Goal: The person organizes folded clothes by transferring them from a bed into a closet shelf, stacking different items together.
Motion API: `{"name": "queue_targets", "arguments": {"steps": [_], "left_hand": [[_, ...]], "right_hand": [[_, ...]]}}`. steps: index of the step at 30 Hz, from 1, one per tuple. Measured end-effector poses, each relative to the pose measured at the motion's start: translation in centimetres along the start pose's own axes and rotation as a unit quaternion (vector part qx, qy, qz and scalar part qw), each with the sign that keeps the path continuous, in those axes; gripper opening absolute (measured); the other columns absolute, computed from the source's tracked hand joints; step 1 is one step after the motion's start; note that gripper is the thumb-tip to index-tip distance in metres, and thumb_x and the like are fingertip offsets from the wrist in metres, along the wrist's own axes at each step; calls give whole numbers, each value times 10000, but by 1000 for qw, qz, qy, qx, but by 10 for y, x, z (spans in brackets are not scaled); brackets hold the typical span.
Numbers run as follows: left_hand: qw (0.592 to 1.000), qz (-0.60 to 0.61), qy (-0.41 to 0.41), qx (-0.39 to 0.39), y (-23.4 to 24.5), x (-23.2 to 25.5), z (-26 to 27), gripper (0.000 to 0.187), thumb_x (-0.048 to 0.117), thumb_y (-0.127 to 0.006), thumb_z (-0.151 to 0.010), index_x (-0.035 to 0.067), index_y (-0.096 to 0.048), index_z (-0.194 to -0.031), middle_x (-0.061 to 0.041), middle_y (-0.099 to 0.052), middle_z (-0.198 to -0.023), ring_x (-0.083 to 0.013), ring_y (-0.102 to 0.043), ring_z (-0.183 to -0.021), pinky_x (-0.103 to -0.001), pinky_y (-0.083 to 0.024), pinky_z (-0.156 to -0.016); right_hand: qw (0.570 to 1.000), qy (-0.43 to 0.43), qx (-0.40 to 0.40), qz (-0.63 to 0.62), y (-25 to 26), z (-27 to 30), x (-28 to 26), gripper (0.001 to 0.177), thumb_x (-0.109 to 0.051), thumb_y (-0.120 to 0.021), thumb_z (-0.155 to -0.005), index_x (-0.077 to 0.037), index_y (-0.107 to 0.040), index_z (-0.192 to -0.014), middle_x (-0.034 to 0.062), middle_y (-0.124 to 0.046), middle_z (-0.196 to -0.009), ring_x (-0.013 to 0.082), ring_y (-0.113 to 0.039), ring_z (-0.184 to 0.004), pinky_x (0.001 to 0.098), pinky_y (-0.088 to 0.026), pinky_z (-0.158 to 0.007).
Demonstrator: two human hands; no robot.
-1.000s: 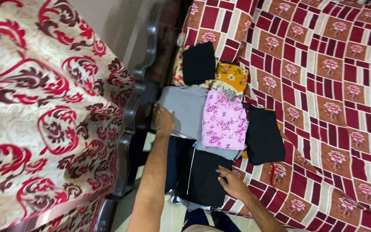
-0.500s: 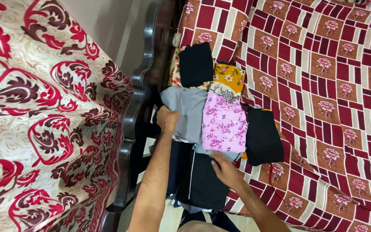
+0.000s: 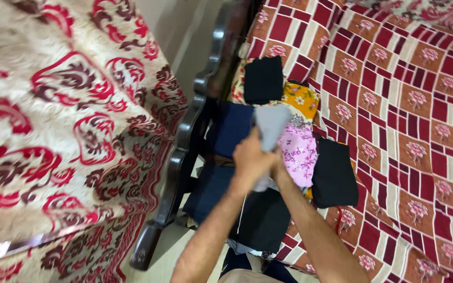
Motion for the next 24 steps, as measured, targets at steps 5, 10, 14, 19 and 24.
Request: {"name": "queue_targets", "arguments": {"steps": [5, 10, 14, 19, 24], "left_hand": [[975, 8, -203, 94, 36, 86, 96, 1026, 383, -810, -738, -146, -373, -1501, -304, -670, -1175, -425, -702, -983, -478, -567, -836], [925, -10, -221, 309, 73, 84, 166, 642, 301, -617, -1010, -53, -447, -1518, -270, -644, -1378, -411, -605, -1258, -469, -443, -1116], [932, 76, -141, 325, 89, 43, 206, 645, 360, -378, -1118, -70, -257, -1584, -280, -309, -1636, -389, -278, -1524, -492, -230, -1232], [963, -108, -125, 211, 65, 19, 320, 640, 433, -322, -1078, 50, -254, -1585, -191, -324, -1619, -324, -304, -1502, -485, -263, -1217], [851, 510, -35, 120, 46, -43, 394, 631, 437, -348, -1057, 46, -298, -1550, -185, -373, -1568, -318, -351, -1451, -479, -299, -1183]], "right_hand": [[937, -77, -153, -305, -17, 68, -28, 653, -469, -460, -1007, -169, -383, -1582, 48, -436, -1559, 225, -378, -1456, 434, -275, -1214], [946, -86, -229, -212, -60, 146, -122, 666, -494, -461, -992, -193, -392, -1583, 68, -319, -1615, 261, -221, -1500, 530, -160, -1199], [941, 44, -295, 159, -122, 219, -198, 677, -514, -461, -981, -213, -400, -1584, 84, -225, -1660, 291, -95, -1535, 607, -67, -1187], [740, 161, -354, 549, -212, 312, -213, 688, -535, -462, -969, -232, -407, -1585, 100, -132, -1706, 320, 31, -1570, 683, 25, -1175], [664, 294, -391, 565, -251, 383, -199, 679, -534, -522, -987, -148, -443, -1540, 128, -267, -1682, 337, -152, -1571, 744, -51, -1166]]}}
Point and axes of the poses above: each hand's wrist, its own z-axis away from the middle knuckle, its own y-axis out of the back of the hand, x = y × z, the point moved 7 cm from there along -z, towards the middle knuckle
